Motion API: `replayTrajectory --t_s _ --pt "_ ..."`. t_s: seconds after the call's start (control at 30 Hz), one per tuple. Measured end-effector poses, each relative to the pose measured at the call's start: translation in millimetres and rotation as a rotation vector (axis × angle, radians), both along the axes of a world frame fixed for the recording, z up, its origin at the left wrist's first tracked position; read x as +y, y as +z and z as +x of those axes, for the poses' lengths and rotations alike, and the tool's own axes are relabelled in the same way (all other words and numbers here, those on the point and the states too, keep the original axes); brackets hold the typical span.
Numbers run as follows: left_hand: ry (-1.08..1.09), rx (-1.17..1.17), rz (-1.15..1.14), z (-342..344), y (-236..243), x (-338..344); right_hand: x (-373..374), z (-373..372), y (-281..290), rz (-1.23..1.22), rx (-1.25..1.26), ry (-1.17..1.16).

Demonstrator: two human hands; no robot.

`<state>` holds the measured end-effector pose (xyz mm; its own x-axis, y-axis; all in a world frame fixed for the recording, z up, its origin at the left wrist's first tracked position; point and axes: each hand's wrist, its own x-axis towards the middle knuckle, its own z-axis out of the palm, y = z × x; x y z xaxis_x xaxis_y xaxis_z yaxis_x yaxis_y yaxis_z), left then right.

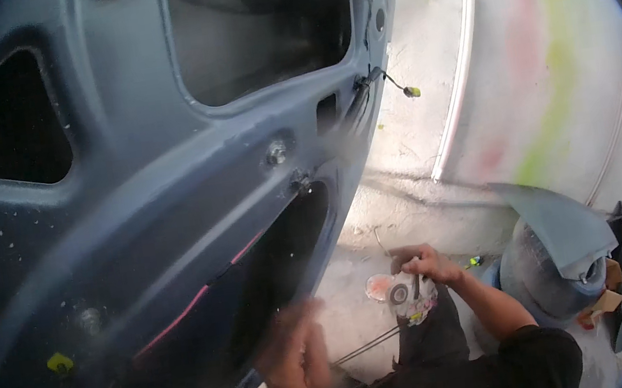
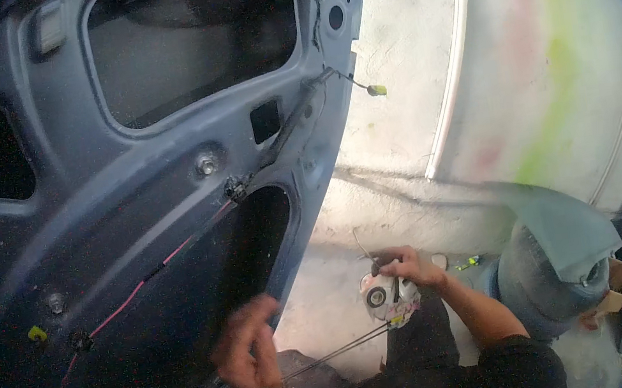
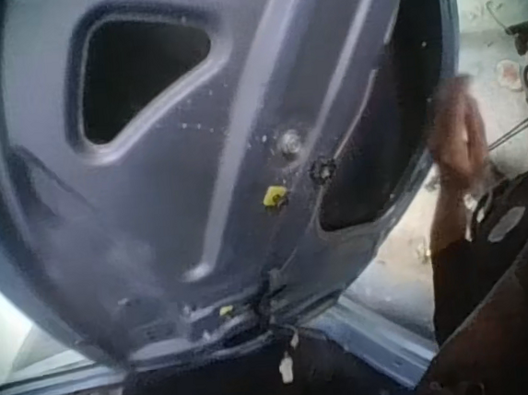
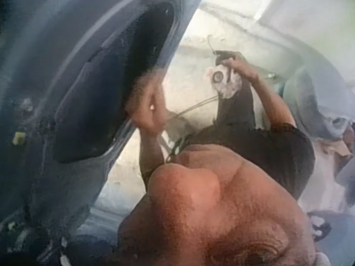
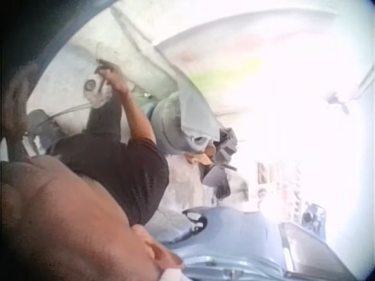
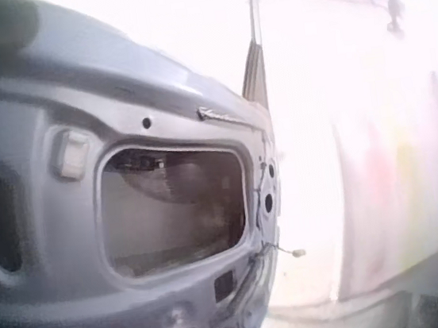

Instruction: The person manipulates a car door latch mechanism with their hands while kneeling on the floor. They handle the connecting rods and adjust the components of the latch assembly.

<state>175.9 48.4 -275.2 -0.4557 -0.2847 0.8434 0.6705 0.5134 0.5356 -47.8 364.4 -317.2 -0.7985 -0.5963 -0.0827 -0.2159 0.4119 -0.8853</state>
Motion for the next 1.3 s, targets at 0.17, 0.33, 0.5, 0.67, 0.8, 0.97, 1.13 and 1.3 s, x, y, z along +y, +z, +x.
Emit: replayTrajectory --t_s 0.17,0.33,0.5,0.67,0.8,0.97,1.13,1.3 --pt "0.703 -0.043 -0.519 -12 67 -17 -9 -1 -11 -0.142 0.025 0.043" --pt "0.830 -0.174 -0.687 -61 81 -38 3 -8 -13 -0.175 0.011 0.083" --pt "1.011 -0.079 -0.921 -72 101 -81 -17 -2 -2 -0.200 0.031 0.146" --pt "0.847 0.256 -0.870 -159 153 -45 69 -13 -17 -0.179 0.027 -0.059" --pt "1.188 0.282 -1.023 -153 184 -53 55 -22 -24 -0.263 -0.054 -0.042" --pt "1.240 0.291 -0.931 -167 191 -57 54 -13 -28 -0.263 -0.056 -0.063" --pt "1.076 0.248 -0.854 -180 191 -59 55 -4 -21 -0.227 -0.003 -0.102" --pt "0.942 0.198 -0.801 -189 192 -60 62 -5 -29 -0.226 -0.019 -0.155"
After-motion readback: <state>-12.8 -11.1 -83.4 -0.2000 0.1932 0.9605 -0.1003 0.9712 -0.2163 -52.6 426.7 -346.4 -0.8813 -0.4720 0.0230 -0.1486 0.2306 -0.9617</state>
